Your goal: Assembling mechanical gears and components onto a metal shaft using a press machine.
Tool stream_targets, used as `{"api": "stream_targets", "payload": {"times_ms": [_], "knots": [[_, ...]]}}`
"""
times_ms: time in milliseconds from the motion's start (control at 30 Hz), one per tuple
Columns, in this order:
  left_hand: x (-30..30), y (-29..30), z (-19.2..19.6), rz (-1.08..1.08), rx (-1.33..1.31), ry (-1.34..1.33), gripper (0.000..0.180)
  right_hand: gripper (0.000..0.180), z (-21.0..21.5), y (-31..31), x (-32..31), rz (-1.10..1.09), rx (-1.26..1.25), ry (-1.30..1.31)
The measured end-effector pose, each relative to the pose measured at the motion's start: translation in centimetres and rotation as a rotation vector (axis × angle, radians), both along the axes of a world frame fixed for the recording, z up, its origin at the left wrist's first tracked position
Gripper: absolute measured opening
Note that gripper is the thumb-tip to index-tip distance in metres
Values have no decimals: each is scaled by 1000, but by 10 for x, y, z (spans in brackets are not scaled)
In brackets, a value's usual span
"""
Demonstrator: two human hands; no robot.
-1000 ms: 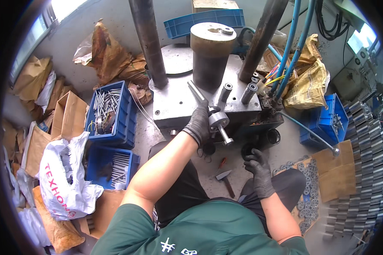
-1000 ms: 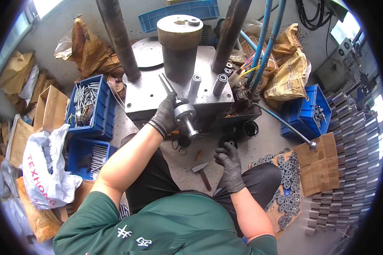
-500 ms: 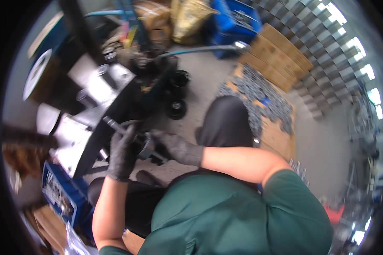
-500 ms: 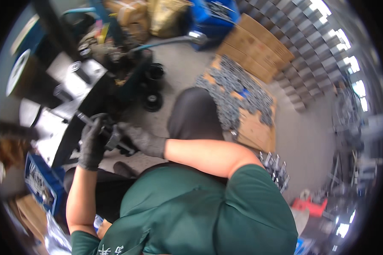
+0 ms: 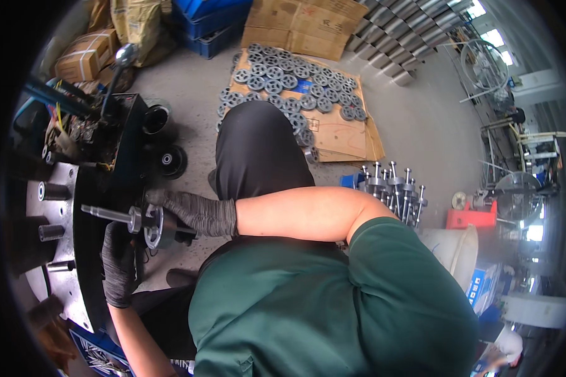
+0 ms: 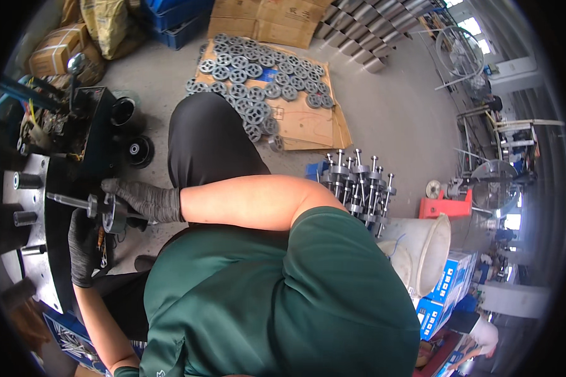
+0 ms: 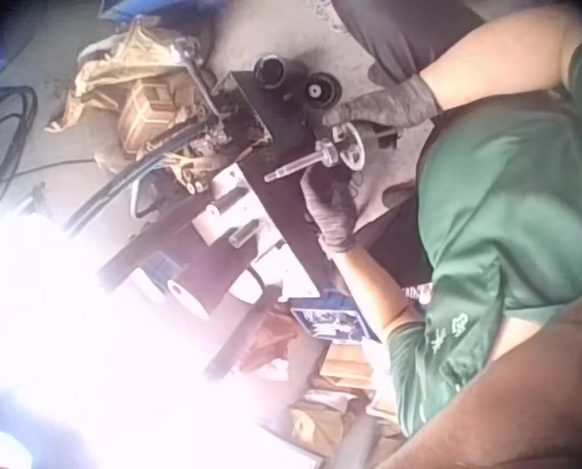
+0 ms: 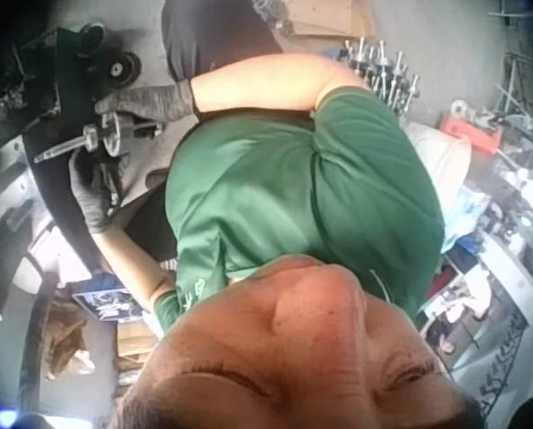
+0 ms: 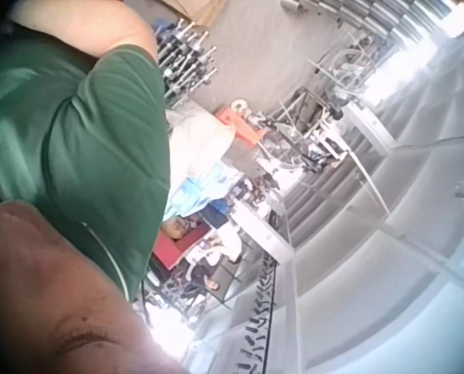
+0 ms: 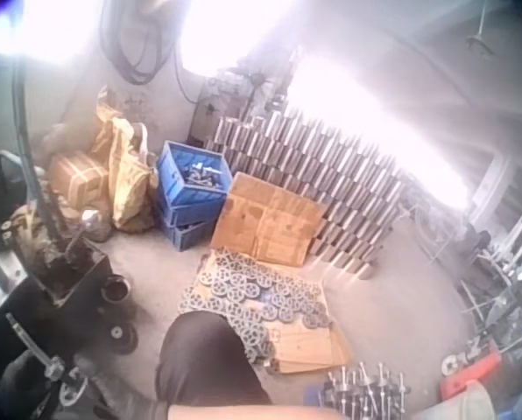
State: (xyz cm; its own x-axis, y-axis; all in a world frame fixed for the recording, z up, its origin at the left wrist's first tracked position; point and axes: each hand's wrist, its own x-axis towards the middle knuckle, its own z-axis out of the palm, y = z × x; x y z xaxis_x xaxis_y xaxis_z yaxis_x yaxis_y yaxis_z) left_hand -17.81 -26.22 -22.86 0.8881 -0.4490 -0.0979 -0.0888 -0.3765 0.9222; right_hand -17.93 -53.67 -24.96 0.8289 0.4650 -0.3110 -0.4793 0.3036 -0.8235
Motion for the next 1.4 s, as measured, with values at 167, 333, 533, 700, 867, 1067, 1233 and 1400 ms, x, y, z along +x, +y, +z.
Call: {"api": "stream_targets", "payload": {"times_ms": [167, 333, 533, 700, 867, 1067, 1233, 1400], "knots": [[12, -20, -11, -25, 72, 133, 44, 62, 54, -62, 1, -121, 467, 27], [38, -29, -29, -31, 97, 252, 44, 69, 89, -197, -40, -418, 653, 89], [87, -43, -72, -222, 171, 14, 47, 67, 142, -367, -132, -802, -268, 45], [92, -63, -78, -234, 166, 117, 52, 37, 104, -487, -236, -1010, -608, 336], [91, -72, -82, -291, 158, 154, 52, 29, 63, -528, -322, -974, -962, 756], [88, -71, -83, -238, 234, 299, 49, 42, 42, -463, -346, -820, -746, 948], [86, -69, -71, -239, 288, 206, 49, 38, 7, -452, -338, -447, -855, 1027], [82, -63, -68, -243, 284, 89, 49, 48, -46, -470, -338, -449, -1346, 643]]}}
